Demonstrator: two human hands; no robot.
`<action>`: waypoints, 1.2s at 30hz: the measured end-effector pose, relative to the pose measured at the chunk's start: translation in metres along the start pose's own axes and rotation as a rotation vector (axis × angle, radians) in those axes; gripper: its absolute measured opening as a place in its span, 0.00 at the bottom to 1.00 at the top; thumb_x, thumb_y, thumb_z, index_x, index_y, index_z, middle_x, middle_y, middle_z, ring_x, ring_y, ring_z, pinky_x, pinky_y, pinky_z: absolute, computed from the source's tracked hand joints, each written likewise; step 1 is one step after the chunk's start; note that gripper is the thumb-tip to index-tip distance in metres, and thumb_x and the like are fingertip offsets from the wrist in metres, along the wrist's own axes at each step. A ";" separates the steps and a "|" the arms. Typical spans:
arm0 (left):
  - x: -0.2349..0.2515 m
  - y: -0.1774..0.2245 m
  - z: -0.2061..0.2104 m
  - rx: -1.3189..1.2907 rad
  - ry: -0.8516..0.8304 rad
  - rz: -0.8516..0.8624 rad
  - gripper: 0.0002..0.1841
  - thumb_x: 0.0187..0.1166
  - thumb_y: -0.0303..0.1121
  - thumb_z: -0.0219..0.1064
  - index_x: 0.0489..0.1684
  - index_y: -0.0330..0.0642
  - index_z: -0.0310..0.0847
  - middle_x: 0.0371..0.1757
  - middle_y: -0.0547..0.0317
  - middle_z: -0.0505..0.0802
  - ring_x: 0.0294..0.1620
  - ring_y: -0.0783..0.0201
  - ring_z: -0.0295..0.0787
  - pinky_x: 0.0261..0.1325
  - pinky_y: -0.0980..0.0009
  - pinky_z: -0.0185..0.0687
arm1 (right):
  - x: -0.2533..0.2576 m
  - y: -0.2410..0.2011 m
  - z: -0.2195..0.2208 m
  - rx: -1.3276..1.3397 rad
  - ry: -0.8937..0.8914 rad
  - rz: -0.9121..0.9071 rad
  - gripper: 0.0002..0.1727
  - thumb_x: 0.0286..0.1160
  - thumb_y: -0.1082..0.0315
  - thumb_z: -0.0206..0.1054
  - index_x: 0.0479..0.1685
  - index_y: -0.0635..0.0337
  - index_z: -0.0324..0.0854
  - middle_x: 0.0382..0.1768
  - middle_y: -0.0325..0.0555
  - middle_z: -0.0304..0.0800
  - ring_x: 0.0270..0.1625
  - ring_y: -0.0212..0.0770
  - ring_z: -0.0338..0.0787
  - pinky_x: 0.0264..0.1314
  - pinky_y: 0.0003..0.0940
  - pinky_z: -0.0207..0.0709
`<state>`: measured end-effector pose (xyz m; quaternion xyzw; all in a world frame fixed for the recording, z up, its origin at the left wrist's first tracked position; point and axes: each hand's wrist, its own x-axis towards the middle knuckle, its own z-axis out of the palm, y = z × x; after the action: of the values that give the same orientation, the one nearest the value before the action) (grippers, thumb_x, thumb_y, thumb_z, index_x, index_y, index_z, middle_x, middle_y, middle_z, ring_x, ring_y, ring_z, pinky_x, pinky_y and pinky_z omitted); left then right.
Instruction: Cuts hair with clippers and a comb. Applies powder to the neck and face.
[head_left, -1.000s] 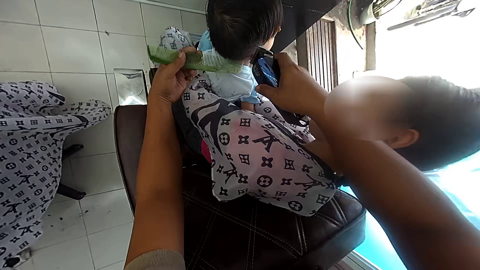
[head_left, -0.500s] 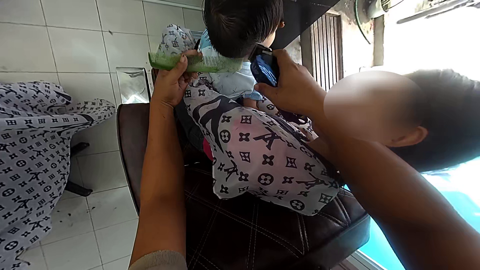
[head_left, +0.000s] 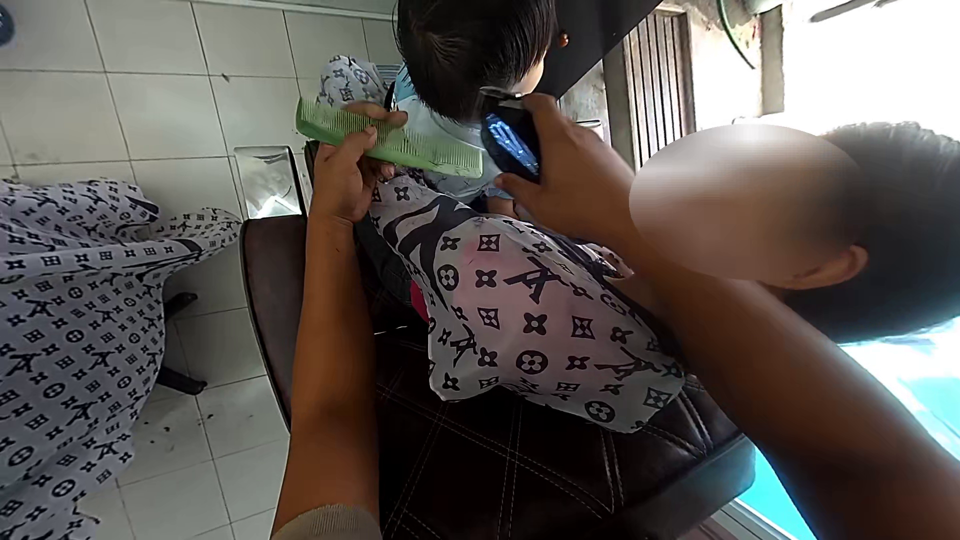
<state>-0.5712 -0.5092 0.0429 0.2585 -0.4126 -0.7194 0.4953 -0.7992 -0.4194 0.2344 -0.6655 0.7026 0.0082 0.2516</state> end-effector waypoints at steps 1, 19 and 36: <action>0.001 0.002 0.004 -0.070 0.053 0.021 0.15 0.85 0.26 0.43 0.57 0.48 0.73 0.52 0.61 0.97 0.30 0.73 0.91 0.27 0.79 0.82 | -0.009 0.000 -0.009 0.017 0.024 0.022 0.41 0.77 0.53 0.72 0.86 0.58 0.57 0.64 0.59 0.83 0.61 0.59 0.88 0.60 0.63 0.81; 0.033 -0.020 0.000 -0.220 0.234 -0.168 0.06 0.94 0.35 0.46 0.56 0.52 0.68 0.38 0.61 0.89 0.27 0.71 0.84 0.31 0.77 0.83 | -0.069 0.007 -0.085 0.208 0.215 -0.022 0.40 0.69 0.39 0.70 0.80 0.45 0.64 0.60 0.36 0.84 0.56 0.26 0.88 0.56 0.30 0.86; 0.049 0.036 0.037 -0.386 0.226 -0.173 0.17 0.92 0.35 0.40 0.37 0.50 0.74 0.32 0.65 0.87 0.21 0.76 0.78 0.25 0.84 0.77 | -0.124 0.023 -0.112 0.444 0.213 -0.107 0.35 0.78 0.47 0.70 0.83 0.43 0.63 0.52 0.32 0.87 0.39 0.27 0.93 0.35 0.25 0.92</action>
<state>-0.6002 -0.5479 0.0947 0.2725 -0.1856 -0.7911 0.5152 -0.8606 -0.3400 0.3704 -0.6271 0.6736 -0.2297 0.3164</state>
